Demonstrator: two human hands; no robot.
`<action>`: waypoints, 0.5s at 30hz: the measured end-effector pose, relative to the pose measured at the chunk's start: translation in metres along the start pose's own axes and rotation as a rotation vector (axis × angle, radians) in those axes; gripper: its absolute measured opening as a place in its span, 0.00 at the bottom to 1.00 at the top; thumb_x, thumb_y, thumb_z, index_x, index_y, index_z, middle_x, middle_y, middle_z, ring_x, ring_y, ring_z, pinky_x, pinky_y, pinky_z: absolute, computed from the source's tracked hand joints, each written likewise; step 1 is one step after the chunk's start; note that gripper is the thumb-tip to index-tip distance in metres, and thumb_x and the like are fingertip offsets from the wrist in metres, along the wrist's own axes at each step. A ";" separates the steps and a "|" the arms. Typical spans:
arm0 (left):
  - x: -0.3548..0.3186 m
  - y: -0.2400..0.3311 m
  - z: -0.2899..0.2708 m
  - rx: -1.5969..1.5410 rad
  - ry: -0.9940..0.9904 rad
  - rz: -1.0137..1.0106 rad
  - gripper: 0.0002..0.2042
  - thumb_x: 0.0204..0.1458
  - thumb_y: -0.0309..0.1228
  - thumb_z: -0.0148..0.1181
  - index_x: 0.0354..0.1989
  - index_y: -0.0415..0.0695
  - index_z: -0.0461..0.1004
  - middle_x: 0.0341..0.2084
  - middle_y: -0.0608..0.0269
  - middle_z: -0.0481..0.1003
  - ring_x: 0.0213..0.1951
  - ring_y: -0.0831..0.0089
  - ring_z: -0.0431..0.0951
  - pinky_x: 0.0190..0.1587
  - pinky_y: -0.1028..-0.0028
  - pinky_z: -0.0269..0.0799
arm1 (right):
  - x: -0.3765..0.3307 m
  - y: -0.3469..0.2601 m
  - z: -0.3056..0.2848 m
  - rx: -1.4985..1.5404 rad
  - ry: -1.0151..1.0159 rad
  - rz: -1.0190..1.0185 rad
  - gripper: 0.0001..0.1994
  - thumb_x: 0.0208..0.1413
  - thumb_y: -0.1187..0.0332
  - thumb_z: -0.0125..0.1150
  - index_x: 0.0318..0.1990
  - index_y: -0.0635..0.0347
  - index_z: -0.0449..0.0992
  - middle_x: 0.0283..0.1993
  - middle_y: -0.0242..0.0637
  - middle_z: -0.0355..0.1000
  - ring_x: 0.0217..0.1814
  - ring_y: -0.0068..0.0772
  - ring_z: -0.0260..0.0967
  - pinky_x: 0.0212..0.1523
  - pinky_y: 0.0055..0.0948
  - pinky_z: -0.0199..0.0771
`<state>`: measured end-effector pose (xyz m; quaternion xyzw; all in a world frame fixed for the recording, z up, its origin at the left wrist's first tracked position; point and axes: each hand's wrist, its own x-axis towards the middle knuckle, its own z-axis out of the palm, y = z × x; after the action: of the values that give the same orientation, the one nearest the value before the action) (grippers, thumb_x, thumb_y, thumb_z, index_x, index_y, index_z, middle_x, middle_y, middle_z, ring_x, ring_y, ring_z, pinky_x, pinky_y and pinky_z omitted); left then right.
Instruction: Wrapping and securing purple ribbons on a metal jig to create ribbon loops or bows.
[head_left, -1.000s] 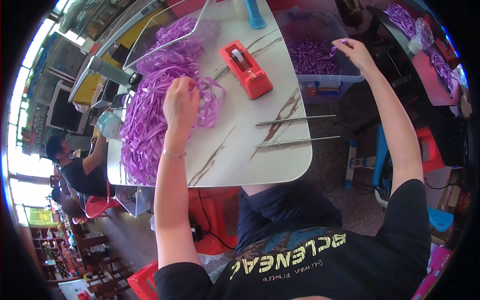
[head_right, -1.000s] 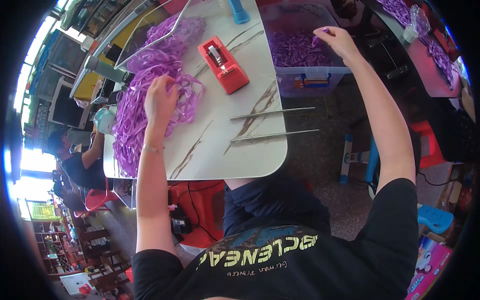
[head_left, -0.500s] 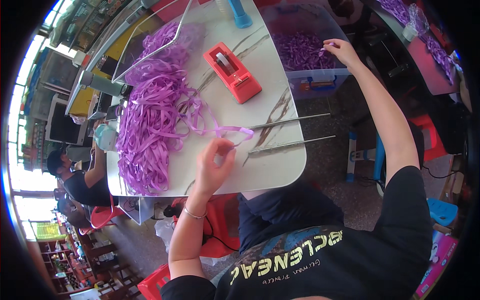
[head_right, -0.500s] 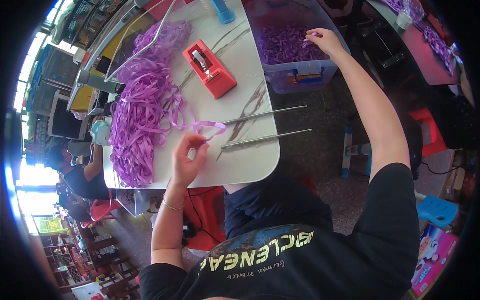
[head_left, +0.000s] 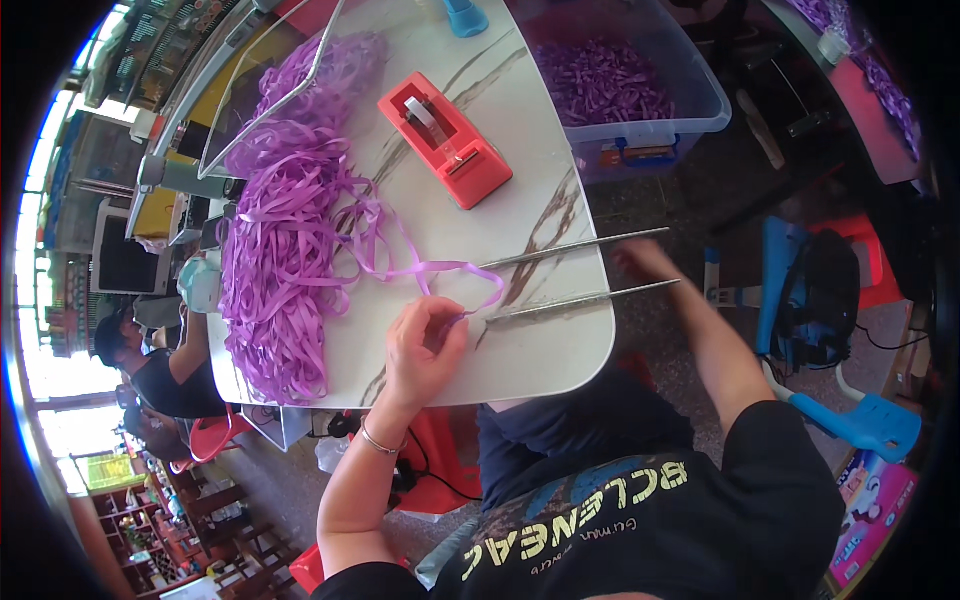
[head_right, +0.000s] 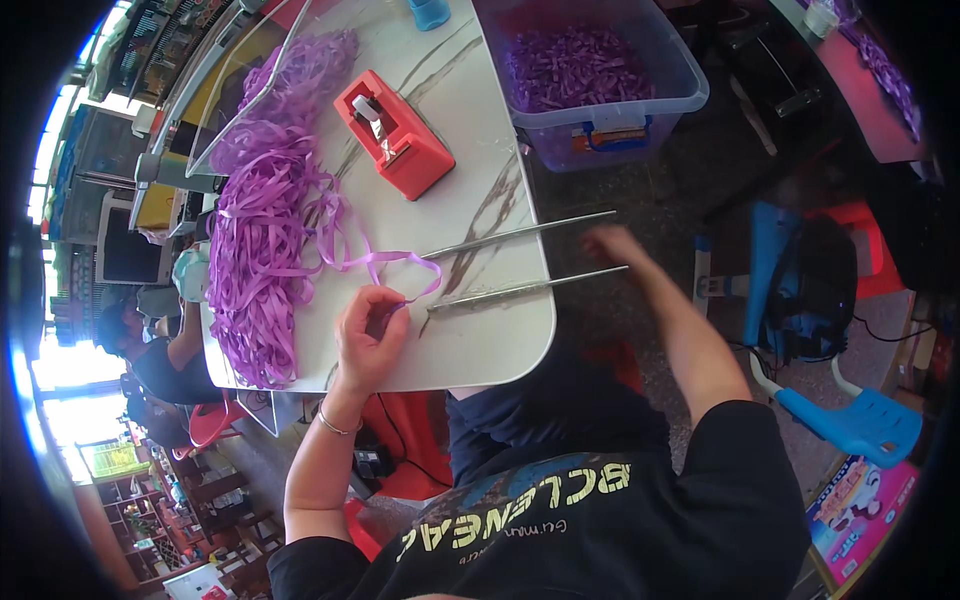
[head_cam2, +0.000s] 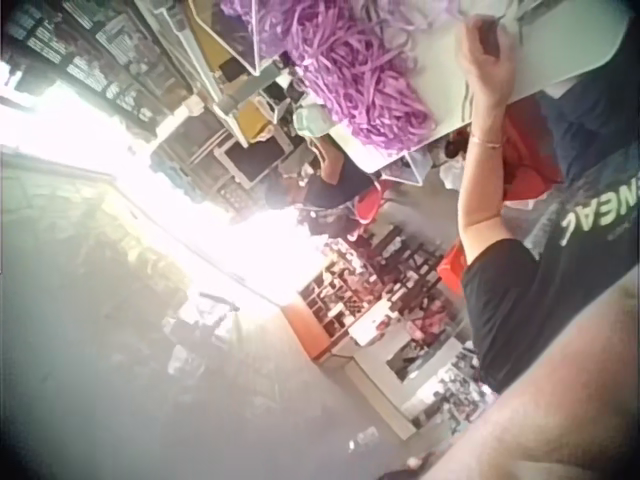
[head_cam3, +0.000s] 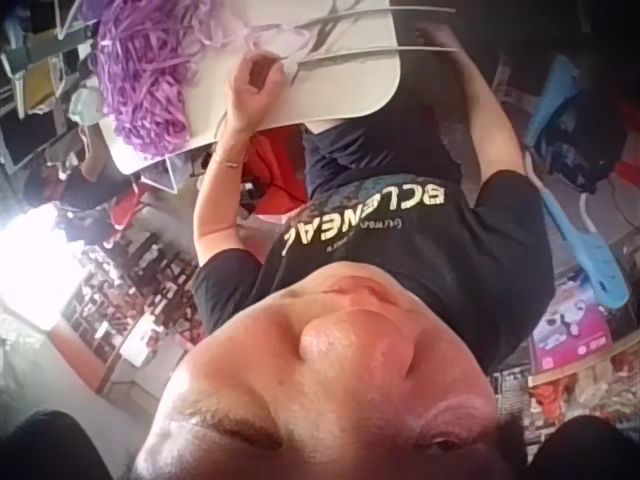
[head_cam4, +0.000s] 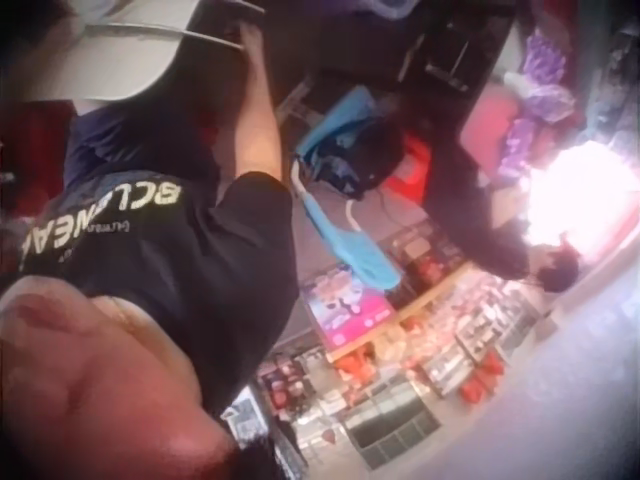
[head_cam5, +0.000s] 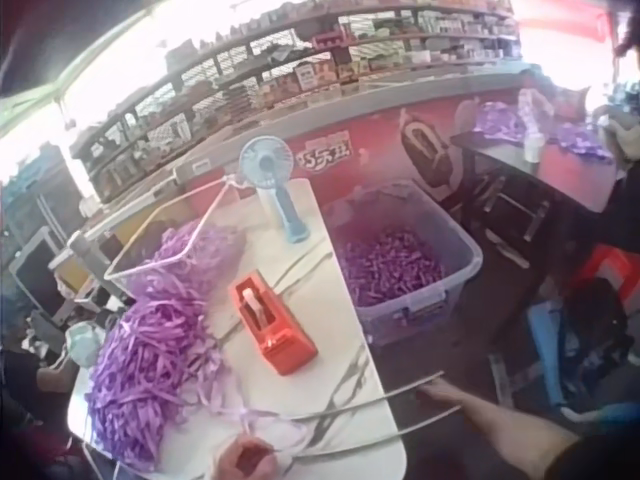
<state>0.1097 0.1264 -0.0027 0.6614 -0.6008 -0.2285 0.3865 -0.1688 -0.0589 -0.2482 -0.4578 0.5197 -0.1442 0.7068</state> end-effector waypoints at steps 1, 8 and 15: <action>0.002 0.002 0.000 0.015 -0.005 0.015 0.07 0.41 0.19 0.57 0.30 0.38 0.70 0.23 0.61 0.70 0.25 0.74 0.73 0.29 0.79 0.68 | 0.009 0.019 0.017 0.113 -0.107 -0.085 0.11 0.50 0.64 0.50 0.36 0.58 0.76 0.30 0.32 0.72 0.31 0.23 0.68 0.33 0.23 0.69; 0.004 0.003 0.000 0.078 -0.009 0.010 0.07 0.39 0.18 0.57 0.29 0.38 0.70 0.24 0.60 0.71 0.25 0.73 0.72 0.30 0.78 0.69 | 0.050 0.060 0.090 0.001 -0.244 -0.066 0.11 0.49 0.65 0.54 0.37 0.58 0.76 0.32 0.33 0.73 0.34 0.23 0.69 0.36 0.24 0.70; 0.006 0.007 -0.004 0.117 -0.049 0.024 0.07 0.38 0.17 0.56 0.28 0.38 0.69 0.22 0.62 0.70 0.24 0.74 0.71 0.28 0.80 0.67 | 0.076 0.077 0.116 -0.178 -0.241 -0.040 0.11 0.48 0.65 0.55 0.37 0.58 0.76 0.32 0.32 0.73 0.34 0.23 0.69 0.36 0.24 0.70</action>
<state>0.1095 0.1217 0.0059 0.6699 -0.6302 -0.2047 0.3350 -0.0573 -0.0113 -0.3513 -0.5429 0.4326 -0.0553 0.7176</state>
